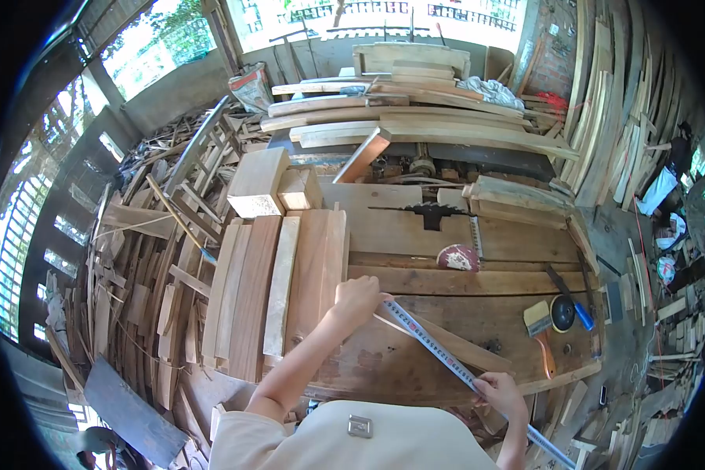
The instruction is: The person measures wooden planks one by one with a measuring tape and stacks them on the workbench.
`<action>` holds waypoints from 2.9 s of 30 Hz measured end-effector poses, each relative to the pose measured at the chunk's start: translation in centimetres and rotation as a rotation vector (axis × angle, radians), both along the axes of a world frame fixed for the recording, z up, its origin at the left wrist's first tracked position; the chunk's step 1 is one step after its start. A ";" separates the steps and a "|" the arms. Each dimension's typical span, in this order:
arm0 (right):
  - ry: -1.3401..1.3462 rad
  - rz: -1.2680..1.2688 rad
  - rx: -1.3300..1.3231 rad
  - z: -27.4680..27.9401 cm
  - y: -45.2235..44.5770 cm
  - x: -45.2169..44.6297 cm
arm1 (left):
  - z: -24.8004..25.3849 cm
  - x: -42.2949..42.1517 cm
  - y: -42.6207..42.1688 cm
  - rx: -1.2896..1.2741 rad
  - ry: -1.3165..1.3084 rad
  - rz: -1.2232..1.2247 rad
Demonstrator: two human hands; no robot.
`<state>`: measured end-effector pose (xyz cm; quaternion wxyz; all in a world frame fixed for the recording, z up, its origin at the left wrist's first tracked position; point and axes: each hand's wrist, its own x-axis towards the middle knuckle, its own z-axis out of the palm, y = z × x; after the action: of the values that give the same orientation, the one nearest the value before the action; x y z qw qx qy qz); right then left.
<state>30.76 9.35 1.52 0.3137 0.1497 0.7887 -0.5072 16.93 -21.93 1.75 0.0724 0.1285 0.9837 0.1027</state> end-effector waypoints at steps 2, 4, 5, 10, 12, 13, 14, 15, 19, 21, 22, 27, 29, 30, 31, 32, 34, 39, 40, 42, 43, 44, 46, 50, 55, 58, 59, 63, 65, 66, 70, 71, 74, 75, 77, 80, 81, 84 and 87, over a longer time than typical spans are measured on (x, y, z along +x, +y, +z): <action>-0.027 -0.018 0.019 0.4 0.4 0.0 | 0.3 0.0 -0.2 0.048 0.006 0.023; 0.001 -0.037 0.058 1.0 0.9 -0.1 | 0.8 0.1 -0.1 0.065 -0.010 0.049; 0.048 -0.036 0.091 1.2 1.3 0.0 | 1.1 0.0 -0.1 0.063 -0.057 0.064; 0.081 -0.034 0.290 1.1 2.6 -0.1 | 0.9 -0.4 -0.2 0.062 -0.032 0.093; 0.055 -0.032 0.368 1.6 2.7 -0.3 | 1.5 -0.4 -0.2 0.096 -0.050 0.095; 0.032 -0.012 0.431 2.2 2.7 -0.4 | 1.6 -0.4 -0.3 0.097 -0.071 0.106; 0.012 -0.044 0.430 2.1 3.0 -0.3 | 1.6 -0.5 -0.3 0.098 -0.088 0.119; 0.008 -0.045 0.434 2.4 3.1 -0.3 | 1.6 -0.6 -0.3 0.104 -0.098 0.132; 0.006 -0.081 0.523 2.7 3.6 -0.2 | 1.8 -0.8 -0.6 0.121 -0.101 0.132; 0.033 -0.094 0.530 2.3 4.3 -0.2 | 2.2 -0.9 -0.5 0.038 -0.162 0.125; 0.085 -0.063 0.540 2.1 4.5 -0.3 | 2.5 -0.8 -0.3 0.041 -0.169 0.128; 0.178 -0.030 0.565 2.1 5.3 -1.4 | 11.6 0.6 -0.1 0.557 0.232 -0.146; 0.081 -0.069 0.504 2.5 5.1 -1.8 | 17.2 3.1 -0.8 0.859 0.728 -0.038; 0.079 -0.066 0.512 2.4 5.3 -1.8 | 17.2 3.7 -5.7 0.458 1.125 0.254; 0.065 -0.063 0.508 1.9 5.5 -2.0 | 19.5 4.5 -6.0 1.089 1.230 -0.303; 0.053 -0.057 0.501 1.5 5.6 -2.3 | 19.4 4.6 -6.0 1.088 1.236 -0.294; 0.067 -0.037 0.491 0.8 6.0 -2.6 | 18.7 6.1 -9.0 1.065 1.217 -0.266; 0.065 -0.008 0.527 2.3 5.2 -3.0 | 18.9 7.7 -7.0 0.995 1.160 -0.255; 0.062 -0.025 0.482 1.5 6.0 -3.0 | 19.1 7.6 -6.8 0.956 1.185 -0.227; 0.145 -0.091 0.428 2.2 5.2 -3.3 | 19.3 7.8 -6.9 0.889 1.203 -0.173; 0.097 -0.030 0.500 2.7 5.2 -3.5 | 19.1 7.9 -6.1 0.890 1.169 -0.167; 0.138 -0.025 0.484 2.7 5.5 -3.4 | 18.9 7.8 -6.1 0.898 1.132 -0.165; 0.207 -0.006 0.482 2.2 6.0 -3.5 | 18.4 7.4 -5.6 0.905 1.067 -0.144; 0.239 0.014 0.484 2.5 6.4 -3.9 | 18.5 5.0 -2.4 0.865 0.978 -0.115; 0.284 0.025 0.519 3.0 6.3 -3.9 | 11.8 3.7 -0.4 1.055 0.454 0.091; 0.305 0.045 0.519 2.4 6.6 -4.2 | 7.3 3.7 -0.5 0.603 -0.014 0.317; 0.332 0.079 0.520 2.1 6.8 -4.3 | 5.6 3.7 -0.6 0.601 -0.019 0.322; 0.303 0.085 0.523 2.0 6.6 -5.0 | 2.7 3.3 -0.6 0.165 0.050 0.174; 0.307 0.091 0.522 1.9 6.5 -5.1 | 2.6 3.1 -0.1 0.167 -0.052 0.145; 0.311 0.095 0.519 1.8 6.5 -5.1 | 2.4 3.0 -0.1 0.167 -0.059 0.144; 0.302 0.093 0.562 1.6 6.5 -4.8 | 1.6 3.4 -0.3 0.251 0.010 0.167; 0.313 0.058 0.505 1.4 6.6 -4.7 | 1.7 3.6 -0.4 0.335 0.102 0.173; 0.333 0.009 0.429 2.0 6.3 -4.6 | 2.5 3.8 0.0 0.382 -0.039 0.261; 0.332 0.014 0.457 2.3 6.3 -4.7 | 2.6 3.8 0.1 0.392 -0.078 0.296; 0.326 0.032 0.488 2.0 6.6 -5.0 | 2.1 3.8 -0.2 0.342 -0.059 0.270; 0.306 0.055 0.422 1.6 7.3 -5.8 | 2.0 3.8 -0.1 0.252 -0.059 0.243; 0.277 0.091 0.385 1.2 7.8 -6.1 | 2.0 3.9 0.0 0.208 -0.080 0.243; 0.104 0.148 0.409 1.5 7.8 -7.1 | 1.7 4.3 -0.1 0.197 0.018 0.206; 0.042 0.132 0.370 1.6 7.7 -7.2 | 1.4 4.1 -0.4 0.207 -0.036 0.143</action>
<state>23.56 17.01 3.10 0.2968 0.1423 0.8829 -0.3350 21.02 -22.31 3.12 0.0689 0.0629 0.9731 0.2108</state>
